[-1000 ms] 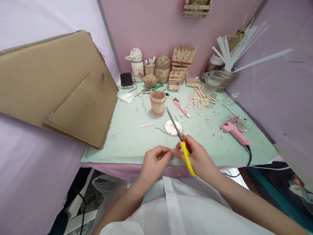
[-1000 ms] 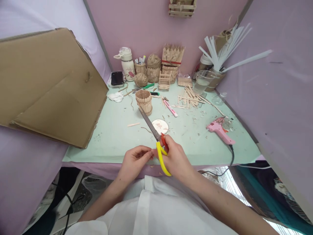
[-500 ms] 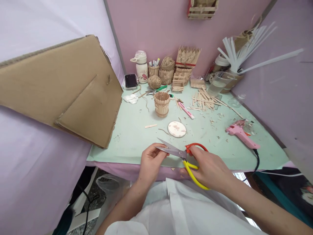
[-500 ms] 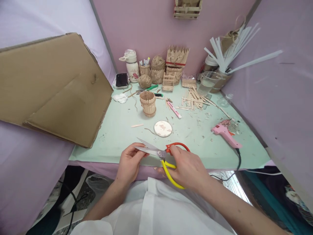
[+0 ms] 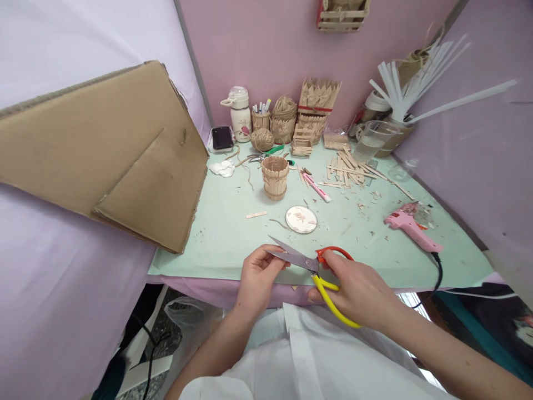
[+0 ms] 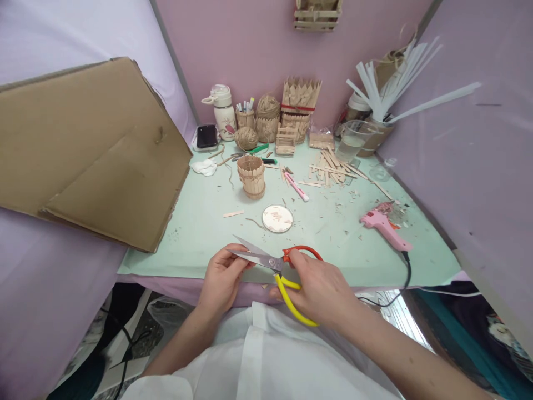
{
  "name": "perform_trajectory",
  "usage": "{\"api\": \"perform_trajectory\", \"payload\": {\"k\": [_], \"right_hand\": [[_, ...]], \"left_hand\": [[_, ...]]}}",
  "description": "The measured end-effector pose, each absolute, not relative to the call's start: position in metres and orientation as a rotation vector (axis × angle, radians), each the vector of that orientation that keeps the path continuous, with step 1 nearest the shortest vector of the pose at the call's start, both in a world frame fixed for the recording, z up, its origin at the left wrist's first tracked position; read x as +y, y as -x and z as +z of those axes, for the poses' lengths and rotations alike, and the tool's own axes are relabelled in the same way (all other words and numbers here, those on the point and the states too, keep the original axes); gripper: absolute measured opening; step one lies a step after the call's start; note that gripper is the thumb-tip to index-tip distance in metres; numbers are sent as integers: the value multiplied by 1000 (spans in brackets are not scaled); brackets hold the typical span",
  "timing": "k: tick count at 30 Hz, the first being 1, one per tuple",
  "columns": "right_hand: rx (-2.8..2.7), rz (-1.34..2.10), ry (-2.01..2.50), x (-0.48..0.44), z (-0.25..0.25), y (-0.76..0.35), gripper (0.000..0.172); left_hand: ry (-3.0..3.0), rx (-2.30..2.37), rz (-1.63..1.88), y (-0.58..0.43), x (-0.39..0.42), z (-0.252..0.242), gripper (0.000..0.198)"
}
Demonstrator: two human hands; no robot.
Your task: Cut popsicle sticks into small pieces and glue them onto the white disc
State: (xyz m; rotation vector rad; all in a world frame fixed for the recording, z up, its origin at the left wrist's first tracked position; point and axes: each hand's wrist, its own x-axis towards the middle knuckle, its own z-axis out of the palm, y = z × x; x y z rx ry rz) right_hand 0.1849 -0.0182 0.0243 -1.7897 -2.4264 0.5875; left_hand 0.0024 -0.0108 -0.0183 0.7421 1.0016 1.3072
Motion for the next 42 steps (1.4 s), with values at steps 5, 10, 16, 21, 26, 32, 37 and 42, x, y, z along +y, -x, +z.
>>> {"api": "perform_trajectory", "payload": {"k": [5,10,16,21,26,32,37,42], "right_hand": [[-2450,574,1816,-19,25,-184,32],[-2485,515,1802,-19,23,-188,28],[-2501,447,1787,-20,20,-190,31],[-2497,453,1779,-21,20,-190,29],[-2518,414,1794,-21,18,-193,29],[-2532,422,1783,-22,20,-193,32],[-2515,427,1788,-23,19,-192,33],[-2528,416,1795,-22,19,-192,33]], "left_hand": [[-748,995,1296,-2,-11,-18,5],[-753,988,1287,-2,-11,-18,4],[-743,1005,1270,-3,-12,-18,7],[-751,1017,1276,-3,-11,-16,7],[-742,1005,1264,-3,-12,-17,5],[-700,987,1259,-4,-12,-18,6],[-684,1000,1266,-5,-12,-17,8],[-666,1006,1265,-5,-12,-16,9]]}}
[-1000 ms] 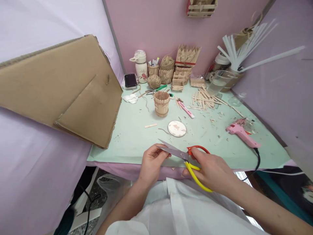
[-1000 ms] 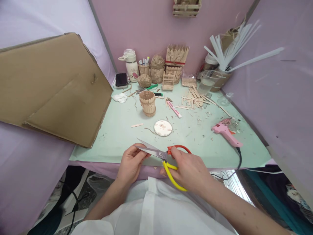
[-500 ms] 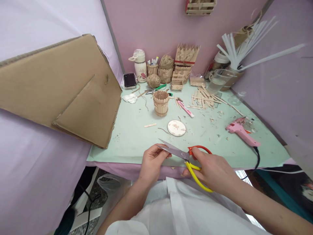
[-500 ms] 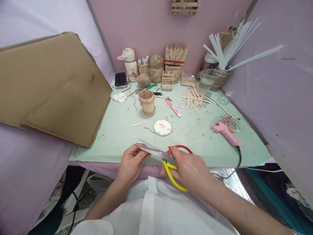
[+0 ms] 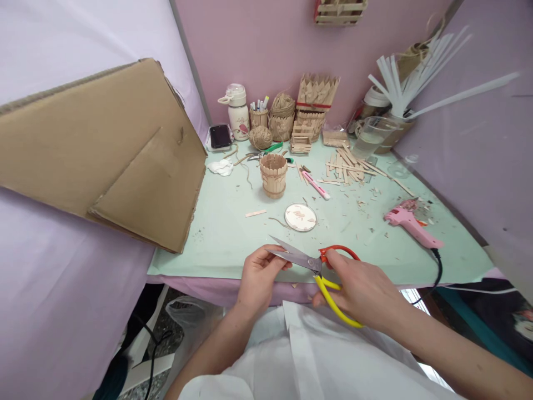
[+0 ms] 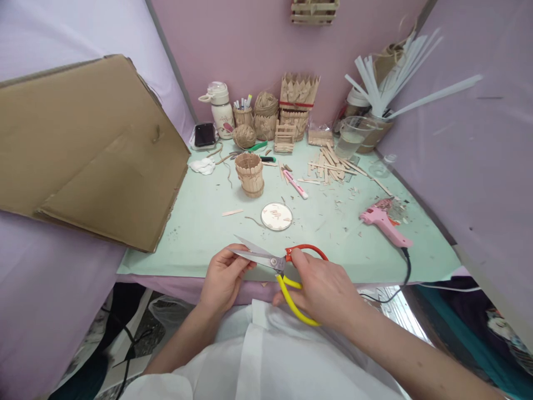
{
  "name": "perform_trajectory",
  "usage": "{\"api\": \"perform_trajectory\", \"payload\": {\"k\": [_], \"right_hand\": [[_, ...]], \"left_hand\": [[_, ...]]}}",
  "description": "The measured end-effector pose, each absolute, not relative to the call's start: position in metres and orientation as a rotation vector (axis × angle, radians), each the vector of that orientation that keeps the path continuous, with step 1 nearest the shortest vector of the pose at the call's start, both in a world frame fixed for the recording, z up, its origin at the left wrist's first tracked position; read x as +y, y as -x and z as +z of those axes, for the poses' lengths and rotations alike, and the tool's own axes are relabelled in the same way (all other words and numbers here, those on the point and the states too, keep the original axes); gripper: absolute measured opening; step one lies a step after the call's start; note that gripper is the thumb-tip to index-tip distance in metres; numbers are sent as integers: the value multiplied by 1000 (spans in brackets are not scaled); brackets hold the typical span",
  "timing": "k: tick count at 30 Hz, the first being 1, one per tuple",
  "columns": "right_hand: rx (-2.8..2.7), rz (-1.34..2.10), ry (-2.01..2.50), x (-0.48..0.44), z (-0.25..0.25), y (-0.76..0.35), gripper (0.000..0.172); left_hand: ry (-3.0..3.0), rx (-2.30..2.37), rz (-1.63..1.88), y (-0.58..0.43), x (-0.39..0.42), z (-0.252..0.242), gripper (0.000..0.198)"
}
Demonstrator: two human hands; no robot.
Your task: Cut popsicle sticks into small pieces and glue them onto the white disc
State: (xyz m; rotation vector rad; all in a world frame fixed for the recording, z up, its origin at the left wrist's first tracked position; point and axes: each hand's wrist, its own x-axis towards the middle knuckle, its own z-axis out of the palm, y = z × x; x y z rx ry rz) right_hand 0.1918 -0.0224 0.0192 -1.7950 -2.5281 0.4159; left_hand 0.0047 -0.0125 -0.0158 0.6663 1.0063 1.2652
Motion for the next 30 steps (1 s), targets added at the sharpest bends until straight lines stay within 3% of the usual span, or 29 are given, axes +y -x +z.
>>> {"api": "perform_trajectory", "payload": {"k": [21,30], "right_hand": [[-2633,307,1822,-25,23,-194,35],[-2590,552,1860,-21,29,-198,19]], "left_hand": [[-683,960,1236,-4,-11,-14,5],[-787,977,1161,-2,-10,-13,5]]}}
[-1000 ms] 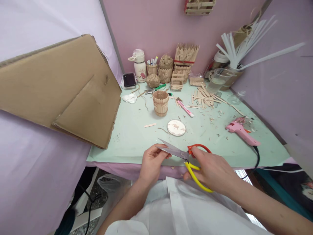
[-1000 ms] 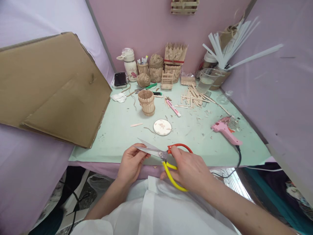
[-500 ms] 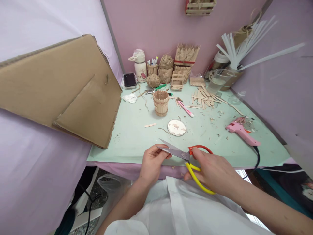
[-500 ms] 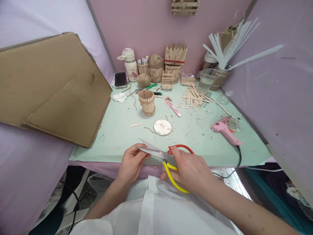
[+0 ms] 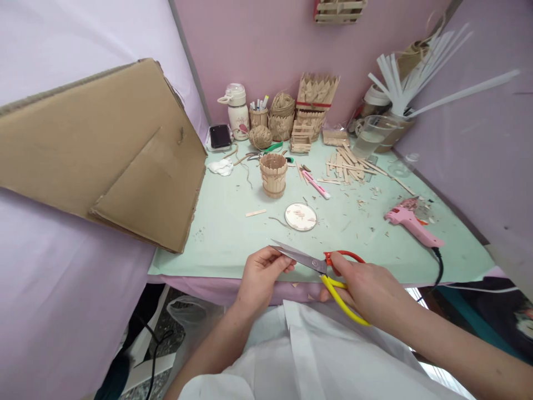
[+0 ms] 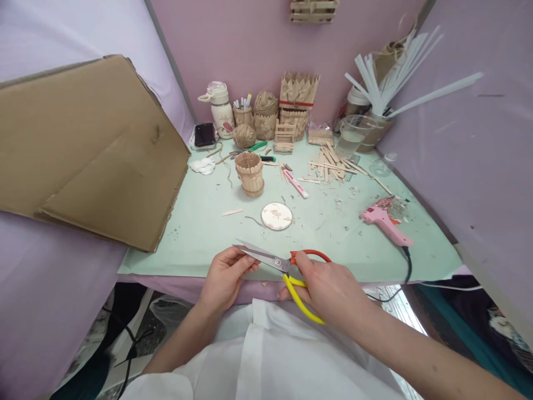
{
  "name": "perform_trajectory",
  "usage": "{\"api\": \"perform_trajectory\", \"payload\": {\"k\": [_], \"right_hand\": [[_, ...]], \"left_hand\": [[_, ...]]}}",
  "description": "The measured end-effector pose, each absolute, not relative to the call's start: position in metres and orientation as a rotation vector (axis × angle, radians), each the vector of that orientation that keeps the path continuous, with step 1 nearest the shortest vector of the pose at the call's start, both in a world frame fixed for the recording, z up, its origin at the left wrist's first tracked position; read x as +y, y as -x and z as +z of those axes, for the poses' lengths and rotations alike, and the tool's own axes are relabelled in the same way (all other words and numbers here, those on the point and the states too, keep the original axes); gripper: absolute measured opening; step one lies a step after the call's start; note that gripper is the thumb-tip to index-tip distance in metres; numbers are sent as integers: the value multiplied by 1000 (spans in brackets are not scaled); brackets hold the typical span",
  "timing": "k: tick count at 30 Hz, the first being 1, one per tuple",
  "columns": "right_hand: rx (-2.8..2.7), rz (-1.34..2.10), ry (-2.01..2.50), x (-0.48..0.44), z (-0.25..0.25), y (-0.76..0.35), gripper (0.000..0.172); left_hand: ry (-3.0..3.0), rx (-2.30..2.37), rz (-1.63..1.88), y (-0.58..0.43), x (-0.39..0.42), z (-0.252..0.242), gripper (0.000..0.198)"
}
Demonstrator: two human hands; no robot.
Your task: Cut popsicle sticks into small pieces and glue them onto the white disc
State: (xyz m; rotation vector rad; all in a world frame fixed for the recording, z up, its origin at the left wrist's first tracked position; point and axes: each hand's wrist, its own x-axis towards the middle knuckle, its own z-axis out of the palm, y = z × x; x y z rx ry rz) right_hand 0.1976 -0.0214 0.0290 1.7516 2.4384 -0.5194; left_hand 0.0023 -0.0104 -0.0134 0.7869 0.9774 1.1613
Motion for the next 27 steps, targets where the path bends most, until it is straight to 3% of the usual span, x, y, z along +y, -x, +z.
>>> {"api": "perform_trajectory", "payload": {"k": [5,15,27], "right_hand": [[2394,-1009,-1832,-17,33,-201,12],[2479,-575,-1814,-18,24,-201,30],[2531,-459,-1821,-22,20,-194,28]], "left_hand": [[-757,1020,1149,-2,-7,-9,9],[-695,1013,1196,-2,-7,-13,5],[-509,909,1239,-8,-11,-11,10]]}}
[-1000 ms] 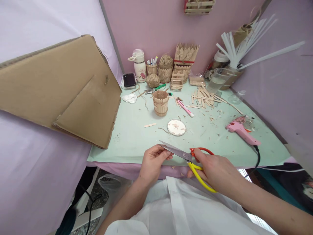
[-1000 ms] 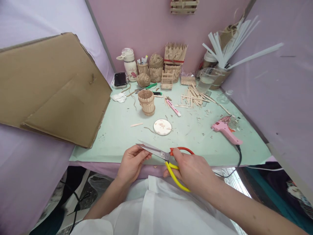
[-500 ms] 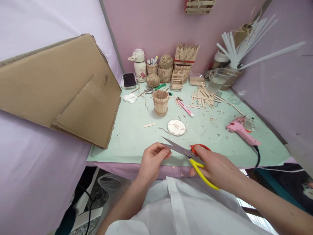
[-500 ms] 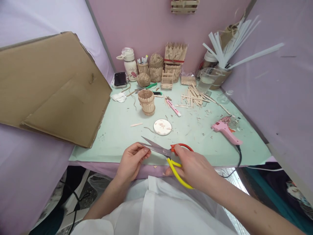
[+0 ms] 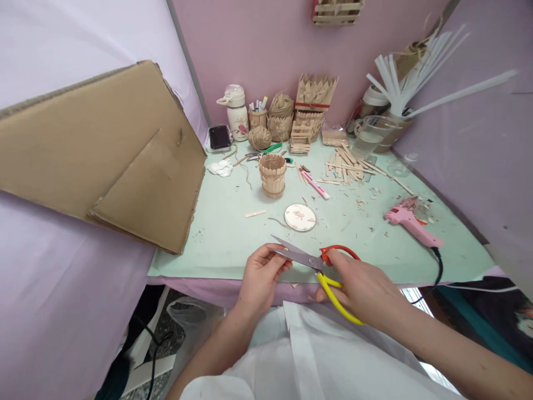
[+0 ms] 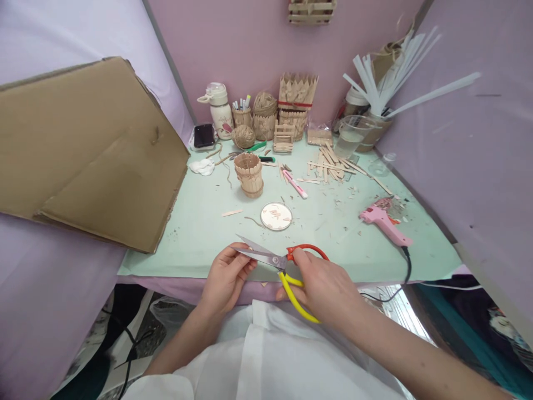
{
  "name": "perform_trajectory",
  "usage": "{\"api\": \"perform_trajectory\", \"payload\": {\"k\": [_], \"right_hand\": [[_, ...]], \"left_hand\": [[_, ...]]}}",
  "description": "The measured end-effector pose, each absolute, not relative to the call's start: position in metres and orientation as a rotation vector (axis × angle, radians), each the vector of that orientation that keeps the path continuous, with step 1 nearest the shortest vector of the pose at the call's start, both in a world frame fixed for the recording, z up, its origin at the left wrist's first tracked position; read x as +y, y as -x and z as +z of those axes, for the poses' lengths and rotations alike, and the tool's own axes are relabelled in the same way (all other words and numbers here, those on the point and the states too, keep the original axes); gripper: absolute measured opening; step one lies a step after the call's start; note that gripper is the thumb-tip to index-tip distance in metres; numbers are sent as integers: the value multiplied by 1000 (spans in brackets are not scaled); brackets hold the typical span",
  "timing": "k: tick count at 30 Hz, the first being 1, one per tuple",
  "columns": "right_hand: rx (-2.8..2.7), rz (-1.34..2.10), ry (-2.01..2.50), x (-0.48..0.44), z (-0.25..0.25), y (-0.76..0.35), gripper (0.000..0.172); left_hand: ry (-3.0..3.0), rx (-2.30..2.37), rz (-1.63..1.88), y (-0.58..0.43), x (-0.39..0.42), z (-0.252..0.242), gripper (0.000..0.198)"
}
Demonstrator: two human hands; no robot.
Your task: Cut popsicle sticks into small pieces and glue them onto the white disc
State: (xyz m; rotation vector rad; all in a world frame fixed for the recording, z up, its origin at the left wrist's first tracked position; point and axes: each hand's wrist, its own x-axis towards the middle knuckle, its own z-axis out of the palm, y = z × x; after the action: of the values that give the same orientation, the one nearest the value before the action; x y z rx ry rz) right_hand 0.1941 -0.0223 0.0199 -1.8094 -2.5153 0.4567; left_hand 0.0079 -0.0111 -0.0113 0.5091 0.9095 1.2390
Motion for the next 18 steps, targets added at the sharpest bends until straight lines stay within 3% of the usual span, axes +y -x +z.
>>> {"api": "perform_trajectory", "payload": {"k": [18], "right_hand": [[-2557,403,1814,-27,21,-195,27]], "left_hand": [[-504,914,1200,-8,-12,-14,14]]}}
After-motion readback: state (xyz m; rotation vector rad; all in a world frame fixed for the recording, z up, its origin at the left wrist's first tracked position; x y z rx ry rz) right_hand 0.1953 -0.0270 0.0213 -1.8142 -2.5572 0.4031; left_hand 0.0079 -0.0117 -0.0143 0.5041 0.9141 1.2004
